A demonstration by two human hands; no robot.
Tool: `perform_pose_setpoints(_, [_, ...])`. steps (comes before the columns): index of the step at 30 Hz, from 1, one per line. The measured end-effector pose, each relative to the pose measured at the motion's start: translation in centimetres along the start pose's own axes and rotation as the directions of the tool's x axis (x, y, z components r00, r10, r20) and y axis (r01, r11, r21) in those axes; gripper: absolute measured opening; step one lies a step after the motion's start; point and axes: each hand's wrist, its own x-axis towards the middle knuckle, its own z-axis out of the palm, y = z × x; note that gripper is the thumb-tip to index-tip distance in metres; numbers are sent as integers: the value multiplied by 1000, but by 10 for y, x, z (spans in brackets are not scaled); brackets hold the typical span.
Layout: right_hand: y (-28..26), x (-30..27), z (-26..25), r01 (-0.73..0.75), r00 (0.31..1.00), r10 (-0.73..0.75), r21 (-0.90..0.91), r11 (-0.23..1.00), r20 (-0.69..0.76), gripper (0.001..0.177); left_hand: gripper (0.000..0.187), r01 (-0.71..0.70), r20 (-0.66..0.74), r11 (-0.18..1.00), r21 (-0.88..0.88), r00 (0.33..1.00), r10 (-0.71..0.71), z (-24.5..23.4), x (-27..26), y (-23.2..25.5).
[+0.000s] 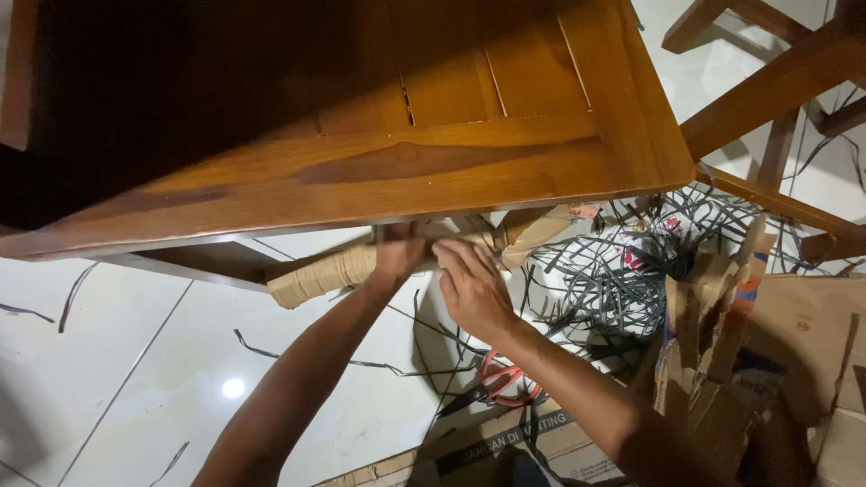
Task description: Wrapping wooden chair legs with protective cardboard and securing them with plastic ties
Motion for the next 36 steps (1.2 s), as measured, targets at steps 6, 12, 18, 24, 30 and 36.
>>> perform_pose_setpoints(6, [-22, -9, -22, -6, 997, -1, 92, 996, 81, 27, 26, -27, -272, 883, 469, 946, 174, -51, 23, 81])
perform_pose_setpoints(12, [-8, 5, -11, 27, 991, -11, -115, 993, 133, 51, 20, -89, -269, 809, 581, 917, 295, -43, 20, 63])
perform_pose_setpoints(18, [56, -16, 65, 22, 930, 124, -390, 921, 347, 77, 24, -182, -14, 886, 428, 978, 207, -36, 13, 39])
perform_pose_setpoints(24, [56, 22, 42, -82, 851, 197, -247, 965, 486, 31, 42, -125, 233, 953, 277, 971, 59, -63, 12, 52])
perform_pose_setpoints(30, [46, 13, 29, 115, 935, -12, -270, 956, 355, 34, 36, -148, 3, 927, 345, 988, 157, -85, 27, 103])
perform_pose_setpoints(36, [-12, -15, -20, 178, 984, -175, -106, 978, 40, 14, 22, -352, -46, 775, 525, 897, 439, -43, 33, 70])
